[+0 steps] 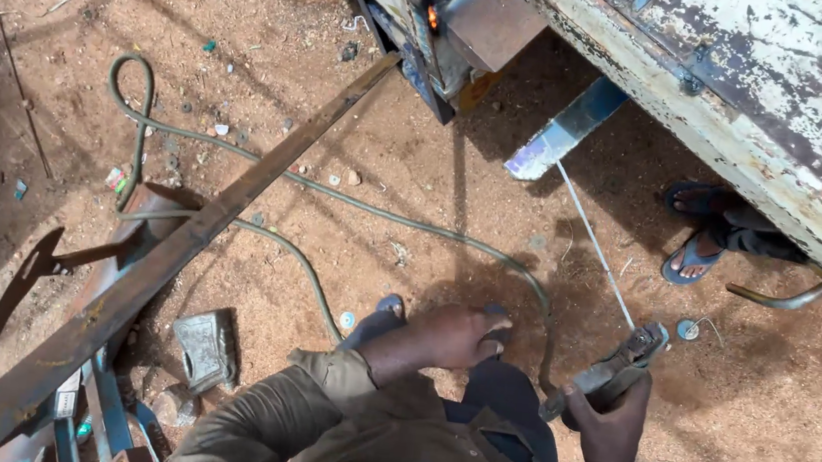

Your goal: The person welds a metal bar to the back of a truck, then inserts a new welding rod into the holder and continues welding.

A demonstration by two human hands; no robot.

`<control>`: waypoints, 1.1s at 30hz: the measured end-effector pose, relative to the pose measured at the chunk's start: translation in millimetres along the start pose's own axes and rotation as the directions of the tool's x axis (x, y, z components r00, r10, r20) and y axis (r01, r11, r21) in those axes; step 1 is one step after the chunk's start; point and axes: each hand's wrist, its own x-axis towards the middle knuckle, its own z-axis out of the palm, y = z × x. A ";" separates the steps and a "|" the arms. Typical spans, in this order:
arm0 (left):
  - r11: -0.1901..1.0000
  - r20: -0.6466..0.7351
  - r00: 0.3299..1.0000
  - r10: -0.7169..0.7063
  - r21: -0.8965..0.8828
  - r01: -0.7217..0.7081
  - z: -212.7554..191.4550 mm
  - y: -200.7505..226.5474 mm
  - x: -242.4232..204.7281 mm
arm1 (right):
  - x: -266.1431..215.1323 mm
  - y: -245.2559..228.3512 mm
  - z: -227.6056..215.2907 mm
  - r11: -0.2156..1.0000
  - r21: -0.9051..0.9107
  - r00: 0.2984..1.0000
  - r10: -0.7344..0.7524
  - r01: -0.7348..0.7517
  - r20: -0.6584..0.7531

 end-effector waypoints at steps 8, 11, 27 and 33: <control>0.982 -0.046 0.982 -0.181 0.055 0.183 75.7 -277.7 32.4 | 147.4 149.5 -60.1 0.960 0.089 0.953 -0.274 0.265 0.125; 0.940 -0.205 0.926 -0.318 0.061 0.336 108.1 -372.8 44.5 | 246.1 285.9 -96.2 0.766 0.602 0.940 -0.333 0.227 0.069; 0.943 -0.257 0.934 -0.247 0.158 0.293 109.5 -501.0 159.7 | 179.3 -15.5 149.0 0.352 0.272 0.420 -0.871 0.896 -0.254; 0.910 -0.206 0.892 -0.402 0.015 0.414 112.5 -544.3 146.3 | 205.4 -83.9 147.6 0.096 -0.207 0.070 -0.989 0.974 -0.130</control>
